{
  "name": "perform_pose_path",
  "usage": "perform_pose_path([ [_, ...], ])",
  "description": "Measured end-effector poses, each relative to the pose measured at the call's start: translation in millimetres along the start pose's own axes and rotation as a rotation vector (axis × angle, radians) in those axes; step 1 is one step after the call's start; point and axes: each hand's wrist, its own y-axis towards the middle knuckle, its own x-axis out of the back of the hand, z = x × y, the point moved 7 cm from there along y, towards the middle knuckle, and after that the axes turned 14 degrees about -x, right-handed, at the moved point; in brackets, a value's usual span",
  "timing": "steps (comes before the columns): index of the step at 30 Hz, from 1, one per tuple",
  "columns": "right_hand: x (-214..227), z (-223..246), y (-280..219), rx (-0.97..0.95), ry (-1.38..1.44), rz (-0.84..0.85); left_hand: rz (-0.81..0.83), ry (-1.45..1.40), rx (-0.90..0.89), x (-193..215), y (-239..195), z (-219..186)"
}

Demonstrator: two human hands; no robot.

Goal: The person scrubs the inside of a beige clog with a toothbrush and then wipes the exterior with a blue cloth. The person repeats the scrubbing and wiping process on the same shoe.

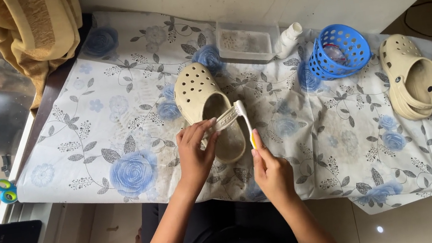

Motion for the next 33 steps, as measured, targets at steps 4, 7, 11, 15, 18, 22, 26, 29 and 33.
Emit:
perform_pose_path([
  [4,-8,18,-14,0.059,-0.009,0.101,0.018,0.022,0.009,4,0,-2],
  [7,-9,0,-3,-0.005,0.057,0.083,0.025,0.015,0.019,4,-1,-4],
  [11,-11,-8,-4,-0.076,0.212,0.168,0.067,0.067,0.021,-1,-6,2],
  [15,-18,-17,1,-0.123,0.174,0.177,0.096,0.091,0.031,-1,-5,1],
  [18,-24,-29,4,-0.214,0.251,0.240,0.076,0.008,0.085,-5,-13,2],
  [22,-21,-19,-10,-0.181,0.289,0.225,0.039,0.006,0.072,-2,-17,2],
  [26,-25,-28,-2,-0.247,0.336,0.269,0.060,0.045,0.057,-5,-16,0],
  [29,-16,-12,-3,-0.214,0.353,0.296,0.044,0.034,0.058,-3,-13,3],
  [33,-34,-45,7,-0.221,0.313,0.246,0.066,0.033,0.058,-5,-16,1],
])
